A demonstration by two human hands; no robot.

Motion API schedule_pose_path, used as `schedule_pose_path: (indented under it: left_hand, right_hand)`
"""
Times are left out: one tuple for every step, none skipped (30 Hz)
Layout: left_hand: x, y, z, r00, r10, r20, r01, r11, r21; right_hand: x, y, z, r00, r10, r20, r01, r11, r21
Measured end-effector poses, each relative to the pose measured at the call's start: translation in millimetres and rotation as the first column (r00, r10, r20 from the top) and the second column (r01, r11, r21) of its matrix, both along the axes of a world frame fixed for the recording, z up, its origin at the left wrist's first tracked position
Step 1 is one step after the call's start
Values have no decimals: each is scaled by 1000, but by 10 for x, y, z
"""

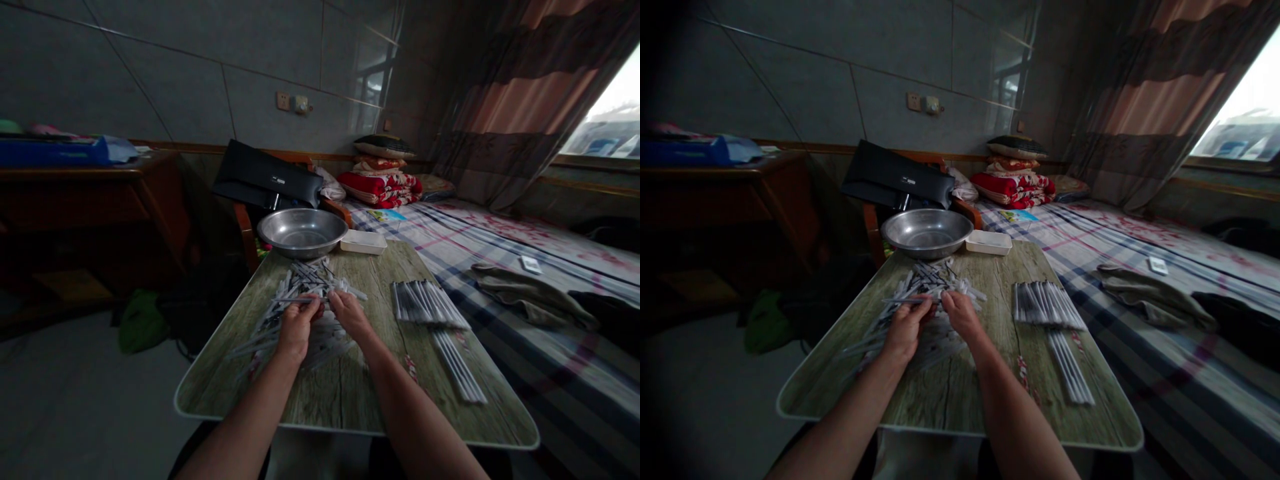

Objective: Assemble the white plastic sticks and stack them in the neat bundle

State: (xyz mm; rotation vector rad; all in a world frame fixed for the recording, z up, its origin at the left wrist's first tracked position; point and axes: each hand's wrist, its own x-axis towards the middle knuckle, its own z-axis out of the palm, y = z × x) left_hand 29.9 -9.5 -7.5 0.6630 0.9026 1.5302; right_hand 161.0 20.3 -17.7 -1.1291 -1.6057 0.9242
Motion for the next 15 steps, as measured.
schedule_pose_path:
  left_hand:
    - [2,-3,1,1000,-9,4,9,1000,1]
    - [2,-5,-1,1000,-15,8,15,1000,1]
    - [1,-4,-4,1000,-14,11,14,1000,-1]
    - [0,-2,-9,1000,-8,11,8,1000,-4]
    - [-1,2,-15,1000,3,10,-3,1000,-7]
    - [-2,7,-21,1000,18,7,-18,1000,-10]
    - [-2,11,-27,999,32,4,-32,999,-12]
    - [-1,15,-31,999,44,1,-44,999,-15]
    - [1,18,-34,999,49,-1,-49,999,-17]
    - [4,20,-36,999,50,-4,-50,999,-16]
    - [8,19,-37,999,44,-8,-44,999,-12]
    - [13,17,-37,999,35,-12,-35,999,-7]
    - [17,14,-36,1000,25,-15,-25,1000,-2]
    - [22,11,-36,1000,16,-15,-16,1000,1]
    - [25,9,-37,1000,8,-13,-8,1000,2]
  right_hand:
    - [3,0,-3,1000,10,-19,-10,1000,-19]
    - [6,0,-7,998,23,-54,-26,998,-51]
    - [10,-1,-12,994,40,-102,-49,995,-88]
    - [14,-3,-17,985,61,-159,-80,990,-119]
    - [18,-6,-20,972,87,-218,-120,983,-140]
    - [22,-8,-22,955,115,-274,-160,976,-148]
    - [25,-10,-24,939,139,-316,-193,970,-146]
    - [28,-11,-25,929,157,-335,-214,967,-140]
    - [29,-9,-26,929,164,-333,-218,967,-134]
    - [29,-7,-28,937,160,-309,-208,970,-128]
    - [29,-4,-29,951,150,-269,-187,975,-118]
    - [28,0,-31,966,135,-219,-160,982,-103]
    - [26,3,-32,978,118,-170,-134,987,-88]
    - [25,5,-32,986,104,-131,-115,990,-78]
    - [24,6,-31,989,94,-113,-103,992,-79]
